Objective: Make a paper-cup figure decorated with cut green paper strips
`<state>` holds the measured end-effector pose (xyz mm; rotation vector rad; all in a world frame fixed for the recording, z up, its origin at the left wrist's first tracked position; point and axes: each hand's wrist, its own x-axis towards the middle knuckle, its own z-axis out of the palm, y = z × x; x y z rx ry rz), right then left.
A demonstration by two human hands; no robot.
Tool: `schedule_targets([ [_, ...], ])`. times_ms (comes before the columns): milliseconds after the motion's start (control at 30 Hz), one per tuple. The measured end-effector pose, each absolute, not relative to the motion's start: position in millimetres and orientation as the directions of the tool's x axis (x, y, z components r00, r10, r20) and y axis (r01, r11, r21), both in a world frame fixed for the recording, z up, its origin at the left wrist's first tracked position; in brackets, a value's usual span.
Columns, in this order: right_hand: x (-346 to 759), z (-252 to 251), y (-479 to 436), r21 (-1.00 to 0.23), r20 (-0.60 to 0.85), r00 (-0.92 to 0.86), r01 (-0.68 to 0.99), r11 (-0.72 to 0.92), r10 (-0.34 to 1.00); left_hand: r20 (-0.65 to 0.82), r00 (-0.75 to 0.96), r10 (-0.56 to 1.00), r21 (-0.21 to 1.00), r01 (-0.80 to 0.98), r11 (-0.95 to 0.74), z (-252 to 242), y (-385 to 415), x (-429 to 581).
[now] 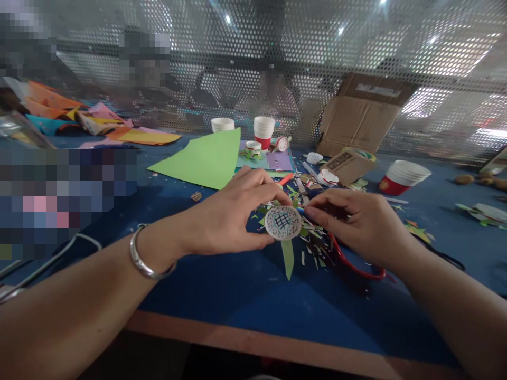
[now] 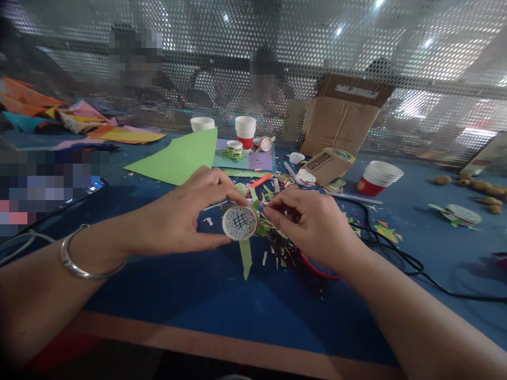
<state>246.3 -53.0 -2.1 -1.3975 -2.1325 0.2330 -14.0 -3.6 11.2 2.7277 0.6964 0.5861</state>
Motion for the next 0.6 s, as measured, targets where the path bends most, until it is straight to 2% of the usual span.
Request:
schedule_targets([
  [267,240.7,2.6,-56.7,-0.642,0.263,-0.253,0.674,0.364,0.931,0.506,0.721,0.474,0.193,0.441,-0.877,7.5,-1.3,-11.5],
  [400,239.2,0.8,-56.7,-0.668,0.254,-0.262,0.649,0.364,0.931,0.538,0.712,0.452,0.135,0.456,-0.880,8.2,-3.7,-11.2],
  [500,238.4,-0.6,-56.9,-0.667,0.257,-0.258,0.650,0.364,0.931,0.528,0.716,0.456,0.139,0.457,-0.879,8.5,-6.3,-10.3],
  [600,238.3,-0.3,-56.9,-0.681,0.237,-0.233,0.653,0.332,0.943,0.536,0.687,0.491,0.224,0.445,-0.867,7.5,-7.7,-10.0],
])
